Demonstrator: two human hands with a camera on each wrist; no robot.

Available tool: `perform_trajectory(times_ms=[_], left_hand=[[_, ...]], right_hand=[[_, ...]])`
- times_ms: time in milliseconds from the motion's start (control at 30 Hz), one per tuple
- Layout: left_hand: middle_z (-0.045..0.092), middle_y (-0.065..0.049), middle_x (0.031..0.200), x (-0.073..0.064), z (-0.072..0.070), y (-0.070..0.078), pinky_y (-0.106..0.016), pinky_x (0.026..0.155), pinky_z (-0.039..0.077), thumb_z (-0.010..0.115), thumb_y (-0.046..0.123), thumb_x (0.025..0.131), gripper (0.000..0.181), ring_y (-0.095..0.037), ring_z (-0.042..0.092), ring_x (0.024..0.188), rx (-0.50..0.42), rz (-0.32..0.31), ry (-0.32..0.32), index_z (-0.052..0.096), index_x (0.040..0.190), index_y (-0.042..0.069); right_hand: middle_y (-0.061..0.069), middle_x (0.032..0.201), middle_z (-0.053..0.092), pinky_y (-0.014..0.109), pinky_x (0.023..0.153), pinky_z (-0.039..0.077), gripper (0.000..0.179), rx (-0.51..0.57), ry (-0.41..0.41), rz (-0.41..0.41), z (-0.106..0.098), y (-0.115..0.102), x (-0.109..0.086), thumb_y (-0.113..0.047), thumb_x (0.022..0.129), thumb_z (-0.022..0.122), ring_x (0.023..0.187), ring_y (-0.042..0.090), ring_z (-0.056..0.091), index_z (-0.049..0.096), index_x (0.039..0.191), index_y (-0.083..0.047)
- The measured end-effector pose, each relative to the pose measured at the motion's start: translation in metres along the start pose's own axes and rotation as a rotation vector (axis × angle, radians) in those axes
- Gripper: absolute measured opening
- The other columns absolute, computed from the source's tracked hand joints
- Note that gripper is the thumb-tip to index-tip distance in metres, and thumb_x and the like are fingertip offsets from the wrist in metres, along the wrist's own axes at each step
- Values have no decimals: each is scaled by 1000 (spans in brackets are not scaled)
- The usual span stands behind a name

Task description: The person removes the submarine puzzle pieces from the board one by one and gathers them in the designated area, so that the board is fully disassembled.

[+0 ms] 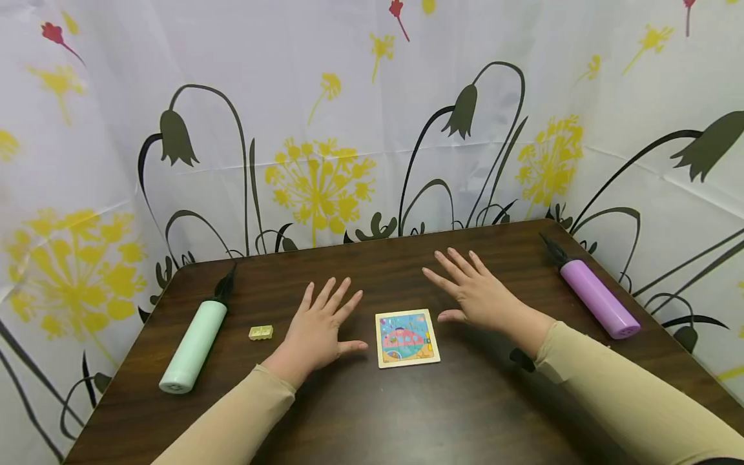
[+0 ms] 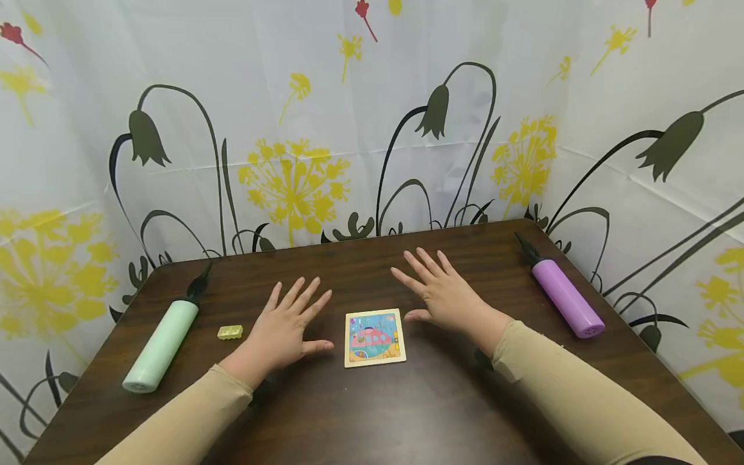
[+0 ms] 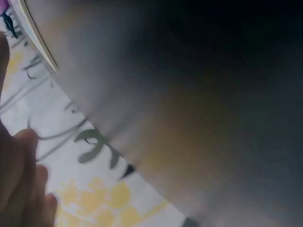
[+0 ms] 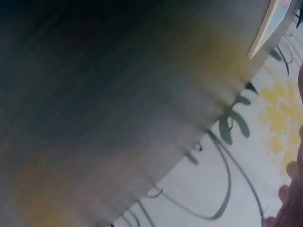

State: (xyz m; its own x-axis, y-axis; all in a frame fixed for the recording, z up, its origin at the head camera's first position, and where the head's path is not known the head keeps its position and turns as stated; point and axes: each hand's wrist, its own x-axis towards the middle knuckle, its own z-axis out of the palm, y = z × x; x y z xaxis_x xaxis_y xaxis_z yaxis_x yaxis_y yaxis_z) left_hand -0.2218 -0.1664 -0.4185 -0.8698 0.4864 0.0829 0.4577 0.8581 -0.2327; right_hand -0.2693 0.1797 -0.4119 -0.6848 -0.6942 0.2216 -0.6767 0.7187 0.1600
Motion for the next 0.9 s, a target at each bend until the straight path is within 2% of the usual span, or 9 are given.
perform_trajectory(times_ms=[100, 167, 267, 333, 433, 533, 600, 700, 900], left_hand=[[14, -6, 164, 4, -2, 11, -59, 115, 0, 40, 86, 81, 98, -32, 6, 150, -21, 8, -70, 27, 158, 27], [15, -6, 164, 6, -4, 18, -58, 115, 1, 39, 86, 80, 98, -32, 7, 149, -44, 9, -141, 28, 158, 28], [17, -7, 163, 8, -7, 26, -58, 115, 2, 40, 87, 80, 98, -33, 9, 149, -81, 6, -242, 29, 157, 29], [17, -6, 163, 10, -8, 30, -59, 115, 3, 41, 87, 79, 98, -33, 10, 149, -96, 3, -285, 29, 158, 29], [19, -6, 163, 11, -10, 33, -59, 115, 4, 42, 86, 79, 97, -33, 11, 149, -105, -2, -311, 29, 157, 30], [20, -6, 163, 13, -12, 35, -58, 115, 5, 42, 86, 79, 98, -33, 11, 149, -108, -4, -324, 29, 158, 29], [21, -7, 162, 13, -13, 37, -58, 115, 5, 43, 85, 80, 97, -33, 12, 149, -117, -4, -330, 29, 158, 28], [21, -8, 162, 13, -14, 39, -57, 115, 6, 44, 85, 80, 98, -33, 12, 149, -119, -13, -348, 29, 158, 27], [22, -13, 161, 13, -16, 41, -57, 115, 11, 51, 80, 81, 97, -34, 16, 148, -155, -22, -352, 31, 157, 23]], right_hand=[[14, 164, 9, 59, 115, 4, 88, 46, -36, -52, 5, -11, 9, -67, 89, 57, 149, 34, -1, 25, 159, -24], [15, 163, 12, 59, 115, 5, 85, 90, -71, -90, 7, -20, 16, -67, 90, 54, 149, 34, 1, 28, 158, -24], [16, 161, 20, 58, 115, 8, 80, 165, -130, -126, 8, -35, 28, -67, 90, 54, 149, 36, 8, 35, 156, -25], [15, 158, 28, 56, 115, 12, 79, 200, -161, -137, 8, -44, 35, -67, 89, 57, 146, 34, 17, 41, 153, -25], [8, 143, 46, 48, 110, 29, 77, 231, -178, -147, 9, -55, 44, -67, 84, 65, 133, 28, 37, 50, 147, -25], [0, 119, 53, 38, 94, 41, 73, 276, -175, -150, 11, -63, 51, -63, 79, 73, 110, 19, 47, 59, 138, -21], [-3, 108, 52, 32, 85, 44, 68, 327, -191, -133, 12, -67, 56, -60, 78, 77, 99, 15, 47, 62, 130, -19], [-4, 104, 52, 30, 79, 47, 60, 447, -239, -76, 14, -73, 63, -52, 78, 81, 94, 14, 48, 61, 122, -16], [-1, 103, 54, 34, 83, 49, 49, 647, -316, 89, 17, -81, 77, -35, 78, 86, 94, 14, 55, 59, 112, -12]])
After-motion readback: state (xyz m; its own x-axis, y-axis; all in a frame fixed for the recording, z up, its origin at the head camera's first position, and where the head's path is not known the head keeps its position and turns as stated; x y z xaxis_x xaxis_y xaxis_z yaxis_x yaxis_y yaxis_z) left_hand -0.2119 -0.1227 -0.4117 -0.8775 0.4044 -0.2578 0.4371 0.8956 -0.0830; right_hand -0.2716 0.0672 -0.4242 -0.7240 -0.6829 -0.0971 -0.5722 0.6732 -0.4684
